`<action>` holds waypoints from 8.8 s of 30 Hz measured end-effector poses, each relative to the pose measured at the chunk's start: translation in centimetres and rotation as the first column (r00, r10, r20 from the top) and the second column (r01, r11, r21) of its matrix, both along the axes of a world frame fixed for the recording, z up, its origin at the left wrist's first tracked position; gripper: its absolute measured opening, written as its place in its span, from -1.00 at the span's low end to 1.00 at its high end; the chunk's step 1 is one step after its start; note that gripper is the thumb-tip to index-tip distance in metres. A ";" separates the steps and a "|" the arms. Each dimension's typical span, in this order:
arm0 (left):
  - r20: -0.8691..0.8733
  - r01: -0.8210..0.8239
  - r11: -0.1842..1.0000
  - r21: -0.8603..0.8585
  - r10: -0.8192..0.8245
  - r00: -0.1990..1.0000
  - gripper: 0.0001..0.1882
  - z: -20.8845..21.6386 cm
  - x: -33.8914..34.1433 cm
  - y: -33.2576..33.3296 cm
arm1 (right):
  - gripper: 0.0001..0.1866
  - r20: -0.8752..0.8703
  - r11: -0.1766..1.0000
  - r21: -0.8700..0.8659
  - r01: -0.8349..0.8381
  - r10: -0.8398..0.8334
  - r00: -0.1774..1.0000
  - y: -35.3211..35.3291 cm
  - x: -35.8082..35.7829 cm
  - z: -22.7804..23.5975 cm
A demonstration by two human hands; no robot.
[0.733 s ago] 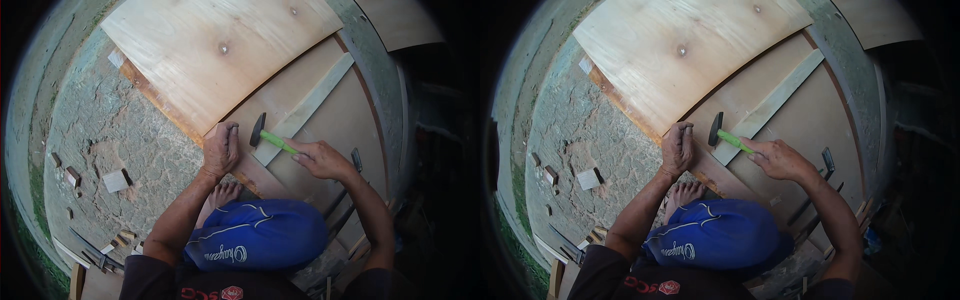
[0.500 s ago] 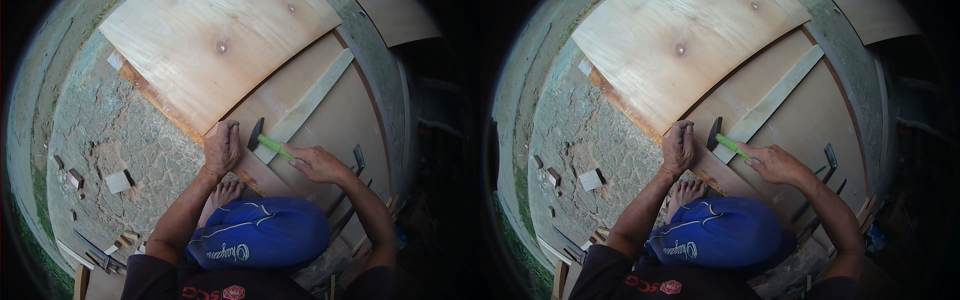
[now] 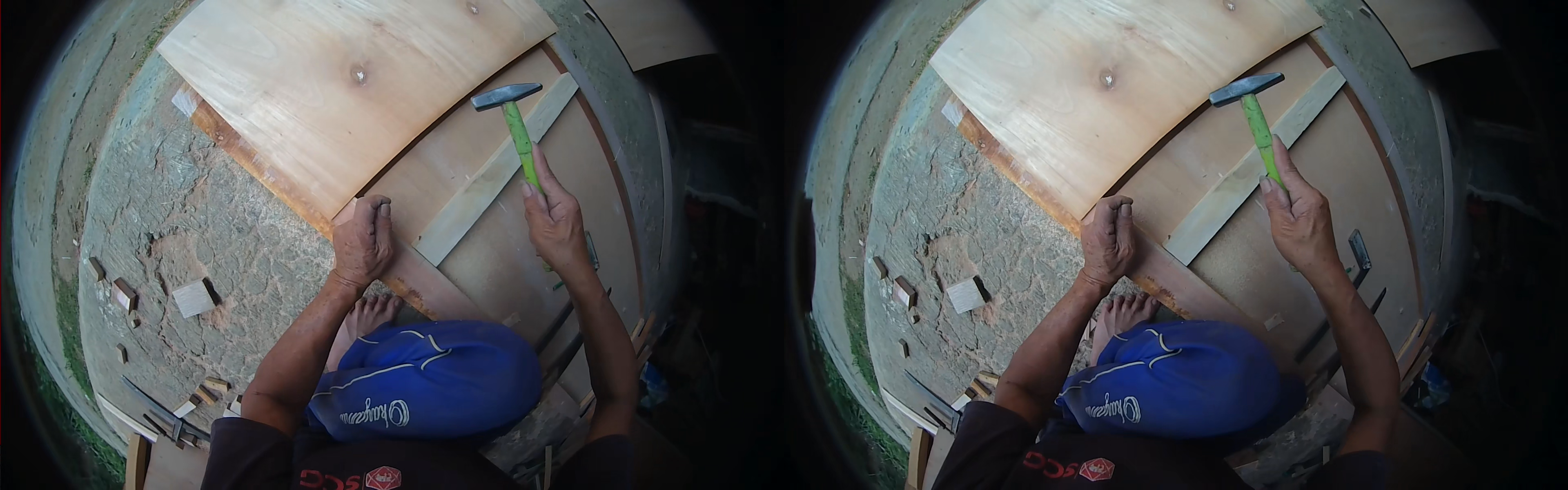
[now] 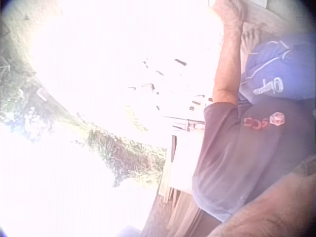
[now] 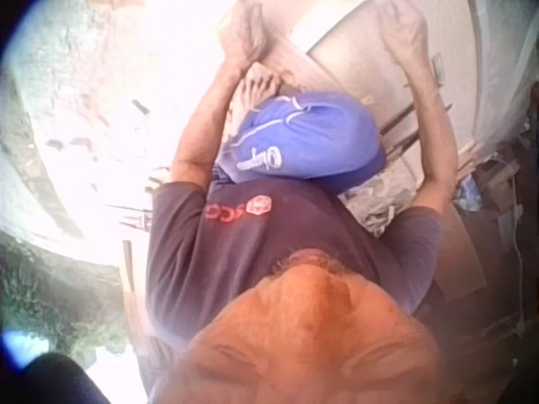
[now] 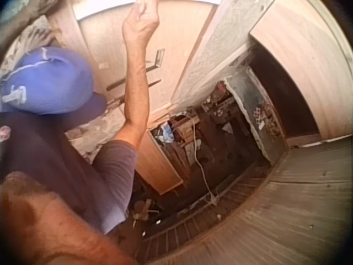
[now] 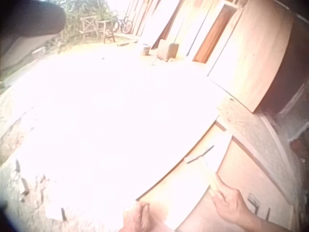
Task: The person measures and marks a wooden plank using a square and pencil, then saws it to size. They position the cut plank against a larger board and hammer nails to secure it, forming a frame structure.
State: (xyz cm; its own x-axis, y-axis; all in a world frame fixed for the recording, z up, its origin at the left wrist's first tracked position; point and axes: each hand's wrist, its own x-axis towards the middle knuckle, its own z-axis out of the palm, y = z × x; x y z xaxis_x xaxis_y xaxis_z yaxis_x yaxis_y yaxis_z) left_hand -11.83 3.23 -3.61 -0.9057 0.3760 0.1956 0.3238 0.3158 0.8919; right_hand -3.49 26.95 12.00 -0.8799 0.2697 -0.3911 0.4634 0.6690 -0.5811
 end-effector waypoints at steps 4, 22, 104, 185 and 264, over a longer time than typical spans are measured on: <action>0.060 0.007 0.999 -0.046 -0.004 0.998 -0.93 -0.4 0.4 -0.2 | -0.41 0.255 0.899 -0.181 -0.399 0.435 0.864 -0.4 1.4 -0.9; -0.024 0.009 0.999 -0.051 -0.010 1.000 -0.93 -0.5 0.3 -0.1 | -0.40 0.150 0.971 -0.111 -0.213 0.229 0.962 -0.2 2.6 -1.5; 0.981 0.709 0.678 -0.191 0.117 0.152 -0.70 41.2 -0.4 -10.5 | -0.65 0.467 0.533 0.177 0.828 -0.786 0.406 -9.0 36.9 29.3; 0.802 -0.305 -0.938 0.165 0.308 -0.512 -0.69 29.3 -5.0 95.6 | -0.59 0.224 -0.679 -0.055 -0.732 0.706 -0.672 47.8 -43.8 8.8; 0.634 -0.815 0.255 -0.521 0.755 -0.169 -0.71 3.8 -8.7 64.0 | -0.49 0.163 -0.389 -0.448 -0.805 0.850 -0.501 43.7 -41.8 -2.8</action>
State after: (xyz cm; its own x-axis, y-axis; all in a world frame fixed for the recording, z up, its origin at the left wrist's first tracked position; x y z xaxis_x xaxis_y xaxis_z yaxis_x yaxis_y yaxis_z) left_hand -20.51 67.23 0.18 -0.2618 -0.7060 -0.6581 -0.8068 -0.2141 0.5507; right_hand -45.25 70.65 9.24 0.3476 -0.7138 -0.6079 -0.5862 0.3406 -0.7351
